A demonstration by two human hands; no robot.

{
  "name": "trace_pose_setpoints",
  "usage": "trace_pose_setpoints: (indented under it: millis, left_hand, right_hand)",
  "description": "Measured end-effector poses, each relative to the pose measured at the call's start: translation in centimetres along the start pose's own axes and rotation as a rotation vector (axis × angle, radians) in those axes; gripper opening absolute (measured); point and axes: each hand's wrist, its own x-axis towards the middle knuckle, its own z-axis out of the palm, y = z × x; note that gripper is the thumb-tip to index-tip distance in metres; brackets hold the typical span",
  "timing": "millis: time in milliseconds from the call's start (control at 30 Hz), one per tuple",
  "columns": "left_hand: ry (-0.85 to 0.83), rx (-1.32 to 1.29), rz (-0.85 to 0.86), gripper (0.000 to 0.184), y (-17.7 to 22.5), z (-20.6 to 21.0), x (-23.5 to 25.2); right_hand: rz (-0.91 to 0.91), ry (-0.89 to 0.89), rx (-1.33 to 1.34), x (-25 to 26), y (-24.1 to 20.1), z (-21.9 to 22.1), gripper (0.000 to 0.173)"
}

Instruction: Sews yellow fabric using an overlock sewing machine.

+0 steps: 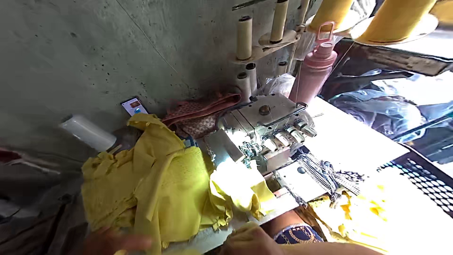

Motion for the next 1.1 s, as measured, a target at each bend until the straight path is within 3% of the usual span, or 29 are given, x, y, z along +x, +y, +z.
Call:
trace_pose_setpoints:
  millis: [100,233,333,400,500,567,700,833,967,1033,1100]
  left_hand:
    - [-0.023,-0.324,0.145,0.015,-4.4,7.2,2.8]
    - [-0.14,-0.572,0.187,0.014,-2.5,12.4,5.6]
    - [-0.055,-0.411,0.181,0.027,-0.2,15.6,8.4]
    - [-0.041,-0.226,0.106,0.035,0.1,18.9,10.4]
    - [-0.102,-0.223,0.019,0.037,-1.0,23.4,11.0]
    - [-0.081,-0.184,0.088,0.033,-0.8,23.9,9.7]
    - [-0.066,-0.142,0.153,0.026,-0.1,23.8,7.1]
    - [-0.066,-0.193,0.166,0.02,-0.2,23.4,7.0]
    - [-0.04,-0.223,0.187,0.015,0.0,23.5,7.1]
    - [-0.018,-0.255,0.217,0.01,-0.1,23.3,7.3]
    - [0.013,-0.262,0.278,0.007,-0.2,23.1,7.3]
  right_hand:
    - [0.154,0.058,-0.075,-3.2,2.1,-1.0,0.026]
    - [0.262,0.095,-0.035,-7.1,2.8,-3.2,0.024]
    - [0.306,0.217,-0.12,-9.0,3.8,-5.3,0.019]
    - [0.36,0.295,-0.312,-9.8,6.3,-6.8,0.026]
    - [0.584,0.294,-0.349,-11.5,9.5,-7.8,0.035]
    - [0.649,0.257,-0.264,-13.2,9.8,-6.9,0.038]
    - [0.593,0.267,-0.193,-15.4,8.8,-5.2,0.031]
    - [0.438,0.348,-0.455,-10.1,8.9,-8.4,0.03]
    - [0.442,0.288,-0.78,-5.5,9.5,-8.9,0.03]
    - [0.436,0.273,-0.736,-4.9,9.7,-8.6,0.02]
    - [0.485,0.263,-0.501,-4.9,9.4,-8.9,0.018]
